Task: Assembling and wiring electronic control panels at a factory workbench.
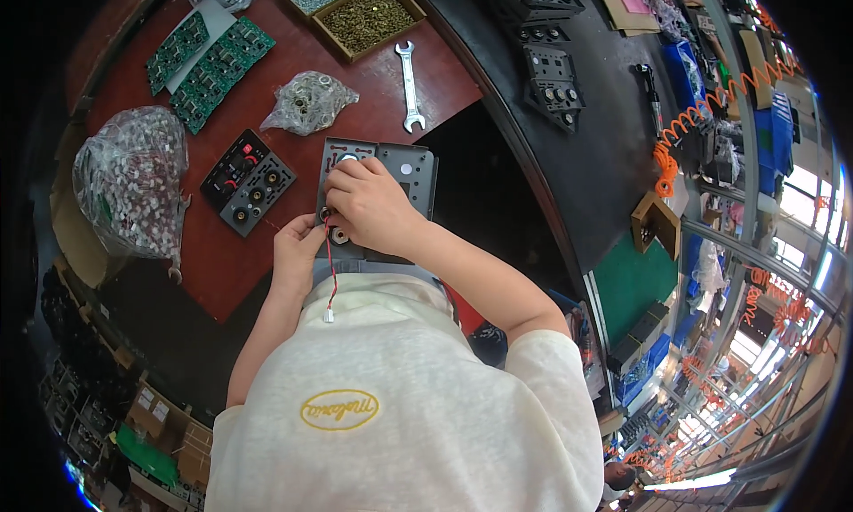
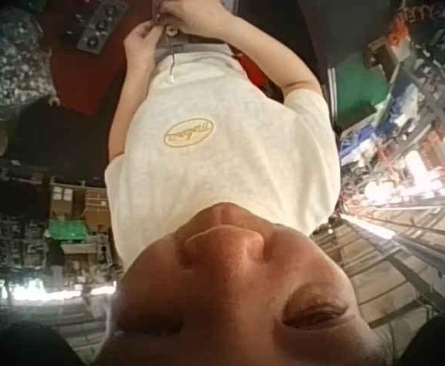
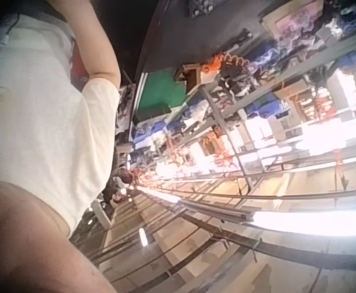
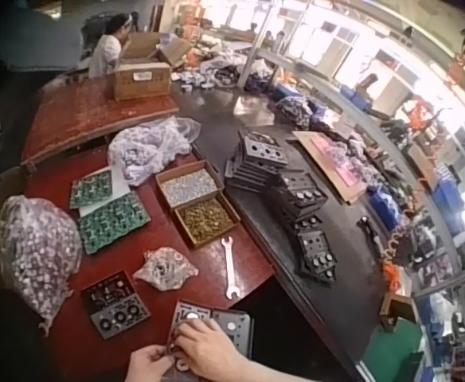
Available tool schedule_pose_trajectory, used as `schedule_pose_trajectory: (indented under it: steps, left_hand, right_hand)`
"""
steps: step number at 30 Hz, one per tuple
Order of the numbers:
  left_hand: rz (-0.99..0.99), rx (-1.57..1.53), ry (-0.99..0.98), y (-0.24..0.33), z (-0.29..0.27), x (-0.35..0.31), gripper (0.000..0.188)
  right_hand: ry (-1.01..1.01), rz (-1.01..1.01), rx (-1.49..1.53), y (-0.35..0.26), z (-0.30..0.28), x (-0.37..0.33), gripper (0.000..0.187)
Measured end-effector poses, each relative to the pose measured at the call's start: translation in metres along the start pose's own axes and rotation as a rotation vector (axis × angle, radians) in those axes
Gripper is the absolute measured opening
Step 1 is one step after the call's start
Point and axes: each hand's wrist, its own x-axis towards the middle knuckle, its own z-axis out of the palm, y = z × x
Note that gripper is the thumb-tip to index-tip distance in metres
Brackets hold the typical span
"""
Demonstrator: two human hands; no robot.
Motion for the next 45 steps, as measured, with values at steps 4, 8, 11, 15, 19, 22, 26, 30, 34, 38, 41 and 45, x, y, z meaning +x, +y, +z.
schedule_pose_trajectory:
  steps: [4, 8, 11, 15, 19, 22, 26, 30, 34, 38, 41, 45]
  left_hand:
    - [-0.014, 0.023, 0.030, -0.003, -0.003, -0.002, 0.016]
    - [-0.010, -0.003, 0.061, 0.001, -0.007, 0.000, 0.018]
    - [-0.032, -0.011, 0.089, 0.001, -0.005, 0.004, 0.019]
    - [-0.034, -0.029, 0.180, 0.001, -0.004, 0.002, 0.019]
    - [-0.004, -0.044, 0.179, -0.003, -0.002, 0.003, 0.020]
    - [-0.006, -0.090, 0.169, -0.005, 0.009, 0.004, 0.019]
    - [-0.007, -0.097, 0.171, -0.008, 0.016, 0.007, 0.018]
    - [0.031, -0.098, 0.166, -0.009, 0.024, 0.008, 0.018]
    - [0.050, -0.053, 0.182, -0.009, 0.030, 0.008, 0.018]
    - [0.057, -0.062, 0.177, -0.015, 0.038, 0.011, 0.018]
    - [0.028, -0.016, 0.178, -0.015, 0.038, 0.013, 0.018]
    - [-0.003, -0.045, 0.169, -0.016, 0.039, 0.012, 0.019]
  right_hand:
    - [0.065, 0.000, 0.253, 0.012, -0.008, 0.006, 0.026]
    - [0.472, 0.482, 0.414, 0.084, -0.023, 0.016, 0.015]
    - [0.331, 0.687, 0.178, 0.166, 0.001, 0.024, 0.023]
    - [0.356, 0.301, 0.120, 0.132, -0.016, 0.050, 0.016]
    - [-0.095, -0.253, 0.331, 0.049, -0.019, 0.046, 0.028]
    - [-0.214, -0.301, 0.299, 0.046, -0.004, 0.040, 0.031]
    - [-0.202, -0.329, 0.224, 0.046, -0.003, 0.038, 0.029]
    - [-0.179, -0.313, 0.169, 0.050, -0.005, 0.035, 0.026]
    - [-0.159, -0.315, 0.123, 0.050, -0.009, 0.031, 0.026]
    - [-0.150, -0.313, 0.088, 0.050, -0.016, 0.028, 0.026]
    - [-0.187, -0.337, 0.078, 0.052, -0.017, 0.028, 0.026]
    - [-0.211, -0.317, 0.025, 0.057, -0.016, 0.025, 0.025]
